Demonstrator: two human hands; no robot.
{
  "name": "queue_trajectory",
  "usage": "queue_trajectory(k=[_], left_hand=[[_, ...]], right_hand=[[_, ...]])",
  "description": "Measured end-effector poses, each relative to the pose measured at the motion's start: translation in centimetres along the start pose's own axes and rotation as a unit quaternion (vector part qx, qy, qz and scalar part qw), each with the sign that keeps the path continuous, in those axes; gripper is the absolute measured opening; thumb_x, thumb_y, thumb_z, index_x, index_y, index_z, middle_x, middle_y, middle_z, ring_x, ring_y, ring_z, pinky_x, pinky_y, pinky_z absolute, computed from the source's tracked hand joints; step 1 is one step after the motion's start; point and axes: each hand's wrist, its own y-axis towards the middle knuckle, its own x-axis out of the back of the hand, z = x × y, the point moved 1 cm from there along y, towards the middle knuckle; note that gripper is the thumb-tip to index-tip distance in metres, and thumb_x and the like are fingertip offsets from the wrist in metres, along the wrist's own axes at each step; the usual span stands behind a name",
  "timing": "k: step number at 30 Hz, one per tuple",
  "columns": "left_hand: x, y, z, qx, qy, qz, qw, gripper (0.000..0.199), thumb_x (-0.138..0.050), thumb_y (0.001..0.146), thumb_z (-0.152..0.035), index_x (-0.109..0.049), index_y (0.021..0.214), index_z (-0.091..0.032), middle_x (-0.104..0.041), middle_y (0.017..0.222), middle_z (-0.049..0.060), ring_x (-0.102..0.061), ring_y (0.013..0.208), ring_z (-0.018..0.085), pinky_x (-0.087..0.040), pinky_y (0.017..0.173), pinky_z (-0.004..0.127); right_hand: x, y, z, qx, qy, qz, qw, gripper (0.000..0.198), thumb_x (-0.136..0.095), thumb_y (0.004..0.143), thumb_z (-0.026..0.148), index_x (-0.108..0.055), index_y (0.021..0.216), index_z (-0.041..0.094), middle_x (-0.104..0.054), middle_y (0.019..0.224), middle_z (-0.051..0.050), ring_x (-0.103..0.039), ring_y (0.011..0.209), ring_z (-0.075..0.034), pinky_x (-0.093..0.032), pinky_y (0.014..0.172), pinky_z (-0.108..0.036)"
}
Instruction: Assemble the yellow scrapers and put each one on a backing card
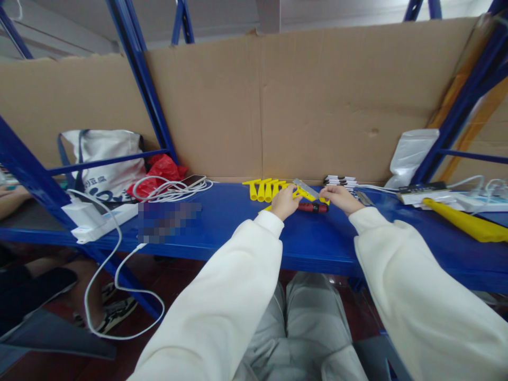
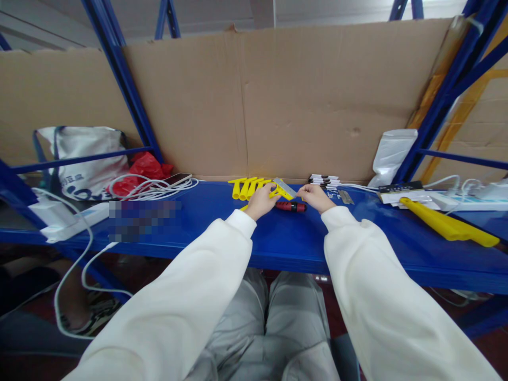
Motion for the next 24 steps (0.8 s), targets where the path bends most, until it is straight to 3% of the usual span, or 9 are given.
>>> queue_trajectory(k=[4,16,20,24], left_hand=[[0.3,-0.4,-0.2,-0.034,0.034,0.016,0.999,0.052,-0.052,0.096,-0.026,-0.045,0.148,-0.023,-0.066,0.127,0.012,-0.061,0.118,0.025,-0.048,0.1,0.037],[0.2,-0.4,-0.2,-0.083,0.141,0.057,0.985,0.048,-0.038,0.101,-0.03,-0.045,0.148,-0.033,-0.063,0.118,0.01,-0.06,0.109,0.024,-0.048,0.09,0.034],[0.4,-0.7,-0.7,-0.097,0.15,0.073,0.981,0.047,-0.037,0.101,-0.031,-0.044,0.148,-0.036,-0.062,0.115,0.01,-0.061,0.107,0.024,-0.047,0.089,0.034],[0.6,-1.0,-1.1,-0.105,0.153,0.078,0.98,0.047,-0.036,0.101,-0.03,-0.043,0.148,-0.036,-0.061,0.116,0.009,-0.06,0.109,0.023,-0.047,0.089,0.033]], right_hand=[[-0.2,0.0,-0.1,0.0,-0.006,0.007,1.0,0.01,-0.062,0.064,0.024,-0.059,0.056,0.019,-0.056,0.059,0.0,-0.049,0.062,-0.013,-0.04,0.064,-0.027],[-0.6,-0.2,-0.2,0.006,-0.006,0.032,0.999,0.017,-0.063,0.061,0.037,-0.058,0.062,0.021,-0.05,0.054,0.003,-0.043,0.057,-0.013,-0.036,0.058,-0.028],[-0.7,0.2,-0.5,0.029,-0.014,0.035,0.999,0.028,-0.067,0.062,0.047,-0.061,0.063,0.02,-0.056,0.059,0.0,-0.048,0.062,-0.015,-0.04,0.065,-0.031],[-0.7,0.4,-0.6,0.017,-0.013,0.033,0.999,0.028,-0.071,0.064,0.046,-0.063,0.063,0.019,-0.065,0.069,-0.003,-0.056,0.07,-0.017,-0.045,0.076,-0.034]])
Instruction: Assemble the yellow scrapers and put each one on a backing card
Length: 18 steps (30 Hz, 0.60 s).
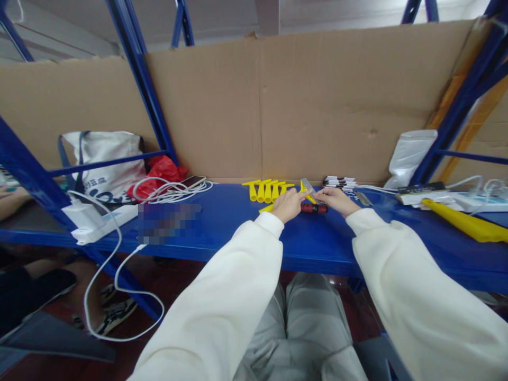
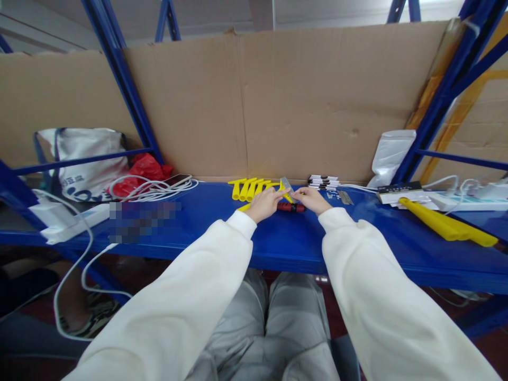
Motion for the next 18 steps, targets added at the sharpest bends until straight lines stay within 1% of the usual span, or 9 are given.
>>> queue_trajectory(k=[2,5,8,12,15,18], left_hand=[[0.1,-0.1,-0.1,-0.002,0.002,0.0,1.0,0.047,-0.036,0.101,-0.029,-0.043,0.148,-0.036,-0.061,0.117,0.009,-0.06,0.11,0.023,-0.047,0.09,0.033],[0.1,-0.2,-0.1,-0.004,0.002,0.001,1.0,0.048,-0.035,0.102,-0.029,-0.043,0.148,-0.037,-0.06,0.118,0.008,-0.06,0.111,0.023,-0.046,0.091,0.033],[0.1,-0.2,-0.2,-0.007,0.004,0.004,1.0,0.048,-0.034,0.102,-0.03,-0.041,0.149,-0.038,-0.06,0.118,0.008,-0.06,0.11,0.023,-0.046,0.091,0.033],[-0.2,-0.1,-0.3,-0.015,0.01,0.005,1.0,0.05,-0.033,0.101,-0.028,-0.041,0.149,-0.038,-0.06,0.117,0.009,-0.062,0.106,0.023,-0.047,0.09,0.034],[-0.3,-0.1,-0.4,-0.02,0.013,0.003,1.0,0.05,-0.033,0.101,-0.027,-0.04,0.149,-0.038,-0.061,0.115,0.009,-0.062,0.104,0.023,-0.047,0.09,0.034],[-0.3,-0.2,-0.4,-0.025,0.012,0.001,1.0,0.049,-0.033,0.101,-0.027,-0.042,0.149,-0.037,-0.06,0.115,0.009,-0.062,0.104,0.023,-0.047,0.089,0.033]], right_hand=[[0.0,-0.1,0.1,-0.009,0.009,0.0,1.0,0.026,-0.071,0.065,0.044,-0.063,0.063,0.019,-0.066,0.069,-0.003,-0.057,0.071,-0.017,-0.046,0.077,-0.034],[0.0,-0.3,0.3,-0.011,0.026,0.003,1.0,0.026,-0.07,0.063,0.043,-0.061,0.061,0.019,-0.063,0.066,-0.001,-0.055,0.069,-0.016,-0.045,0.072,-0.032],[0.0,-0.7,0.7,-0.014,0.031,0.003,0.999,0.026,-0.068,0.06,0.044,-0.059,0.061,0.019,-0.058,0.062,0.0,-0.049,0.065,-0.014,-0.041,0.066,-0.029],[-0.1,-0.9,1.0,-0.024,0.02,0.002,1.0,0.025,-0.063,0.059,0.043,-0.056,0.057,0.02,-0.053,0.059,0.001,-0.045,0.062,-0.013,-0.037,0.062,-0.029],[-0.1,-1.0,1.1,-0.027,0.023,0.002,0.999,0.021,-0.06,0.058,0.039,-0.053,0.053,0.02,-0.051,0.057,0.001,-0.044,0.062,-0.013,-0.036,0.061,-0.028],[-0.1,-1.0,1.2,-0.033,0.036,-0.007,0.999,0.015,-0.058,0.058,0.035,-0.055,0.056,0.02,-0.053,0.058,0.001,-0.046,0.064,-0.014,-0.036,0.06,-0.028]])
